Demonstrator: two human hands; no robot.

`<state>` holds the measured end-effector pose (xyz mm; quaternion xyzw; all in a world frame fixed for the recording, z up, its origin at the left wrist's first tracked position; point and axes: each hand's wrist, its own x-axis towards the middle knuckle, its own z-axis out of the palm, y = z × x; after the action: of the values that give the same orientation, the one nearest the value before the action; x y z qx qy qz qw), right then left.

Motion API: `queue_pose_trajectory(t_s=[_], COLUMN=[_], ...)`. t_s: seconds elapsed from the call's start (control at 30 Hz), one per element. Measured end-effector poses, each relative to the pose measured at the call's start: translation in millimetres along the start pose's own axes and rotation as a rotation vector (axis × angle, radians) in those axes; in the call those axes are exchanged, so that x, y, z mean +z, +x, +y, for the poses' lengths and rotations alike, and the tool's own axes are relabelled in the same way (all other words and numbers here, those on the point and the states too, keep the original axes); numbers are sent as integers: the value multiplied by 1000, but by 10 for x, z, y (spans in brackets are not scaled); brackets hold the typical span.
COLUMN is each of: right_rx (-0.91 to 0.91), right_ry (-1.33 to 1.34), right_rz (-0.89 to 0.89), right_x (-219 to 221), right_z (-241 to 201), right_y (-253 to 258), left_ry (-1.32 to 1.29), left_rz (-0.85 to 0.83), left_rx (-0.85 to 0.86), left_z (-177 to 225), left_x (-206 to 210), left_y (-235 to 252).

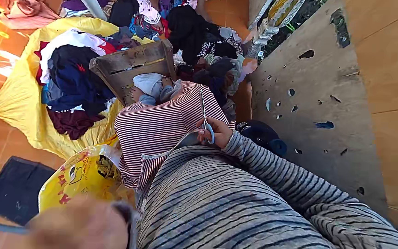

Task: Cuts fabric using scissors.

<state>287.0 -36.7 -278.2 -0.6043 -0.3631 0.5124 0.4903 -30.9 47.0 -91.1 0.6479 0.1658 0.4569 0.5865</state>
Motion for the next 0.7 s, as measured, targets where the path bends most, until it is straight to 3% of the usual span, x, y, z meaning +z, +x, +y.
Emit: queue_pose_trajectory(t_s=[0.07,0.23,0.3,0.43,0.47,0.6,0.7], right_rx=[68,329,451,587,600,503,434], right_ry=[59,133,139,152,145,118,162], right_rz=[-99,-288,-360,-429,-429,-406,-379], right_x=[-59,-246,-310,-354,-338,-202,-57], right_z=[-29,-63,-123,-239,-249,-203,-149], right_y=[-181,-555,-625,-622,-592,-430,-308], left_ry=[192,766,888,1021,1013,885,833], left_rz=[-12,-421,-521,-646,-636,-343,-251], left_rx=[111,-157,-234,-398,-392,18,129], left_z=[-707,-1943,-2169,-2219,-2233,-2426,-2449], left_x=[192,291,353,559,577,572,591], left_y=[127,-111,-102,112,117,-68,-124])
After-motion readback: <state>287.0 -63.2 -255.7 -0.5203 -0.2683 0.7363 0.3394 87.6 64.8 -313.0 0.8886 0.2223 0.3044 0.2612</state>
